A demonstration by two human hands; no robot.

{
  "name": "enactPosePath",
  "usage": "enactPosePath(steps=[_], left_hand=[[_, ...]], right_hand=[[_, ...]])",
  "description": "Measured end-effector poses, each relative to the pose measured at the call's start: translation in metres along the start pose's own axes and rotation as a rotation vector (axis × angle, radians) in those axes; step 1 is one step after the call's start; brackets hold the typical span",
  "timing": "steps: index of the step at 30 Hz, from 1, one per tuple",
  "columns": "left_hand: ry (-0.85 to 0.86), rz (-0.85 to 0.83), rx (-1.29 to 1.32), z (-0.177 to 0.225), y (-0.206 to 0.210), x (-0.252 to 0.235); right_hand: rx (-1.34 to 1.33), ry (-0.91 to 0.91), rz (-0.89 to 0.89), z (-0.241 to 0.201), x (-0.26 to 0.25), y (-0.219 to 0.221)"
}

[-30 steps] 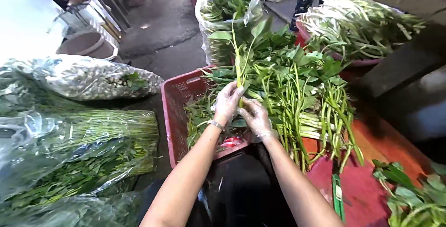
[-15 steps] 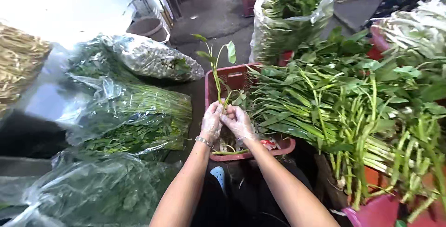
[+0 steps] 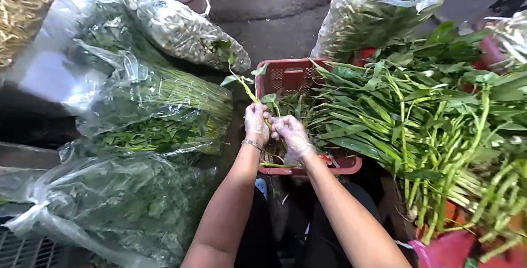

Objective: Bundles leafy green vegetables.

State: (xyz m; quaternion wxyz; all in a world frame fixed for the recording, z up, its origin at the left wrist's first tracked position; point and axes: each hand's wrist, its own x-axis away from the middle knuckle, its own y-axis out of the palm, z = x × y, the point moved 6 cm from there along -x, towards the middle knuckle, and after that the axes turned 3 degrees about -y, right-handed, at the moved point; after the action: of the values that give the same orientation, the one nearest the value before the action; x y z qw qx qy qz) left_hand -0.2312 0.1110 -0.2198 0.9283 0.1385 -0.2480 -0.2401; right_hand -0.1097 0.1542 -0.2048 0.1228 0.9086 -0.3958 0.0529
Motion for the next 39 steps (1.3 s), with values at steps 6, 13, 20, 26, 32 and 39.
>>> enactPosePath(steps=[6, 13, 20, 26, 32, 39], left_hand=[[0.025, -0.133, 0.145, 0.022, -0.017, -0.013], [0.078, -0.363, 0.076, 0.008, 0.026, 0.029], [0.062, -0.517, -0.142, -0.013, 0.041, 0.036], [-0.01, -0.507, -0.158, -0.013, 0.05, 0.036], [0.057, -0.483, -0.324, -0.028, 0.051, 0.033], [0.159, -0.454, -0.577, -0.042, 0.064, 0.042]], right_hand=[[0.525, 0.052, 0.169, -0.005, 0.012, -0.075], [0.623, -0.098, -0.197, 0.002, 0.018, -0.031], [0.627, -0.243, -0.089, -0.014, 0.016, -0.038], [0.881, -0.269, 0.326, -0.097, 0.078, -0.163], [0.797, -0.078, 0.942, -0.127, 0.193, -0.316], [1.204, 0.196, 0.547, -0.015, 0.167, -0.272]])
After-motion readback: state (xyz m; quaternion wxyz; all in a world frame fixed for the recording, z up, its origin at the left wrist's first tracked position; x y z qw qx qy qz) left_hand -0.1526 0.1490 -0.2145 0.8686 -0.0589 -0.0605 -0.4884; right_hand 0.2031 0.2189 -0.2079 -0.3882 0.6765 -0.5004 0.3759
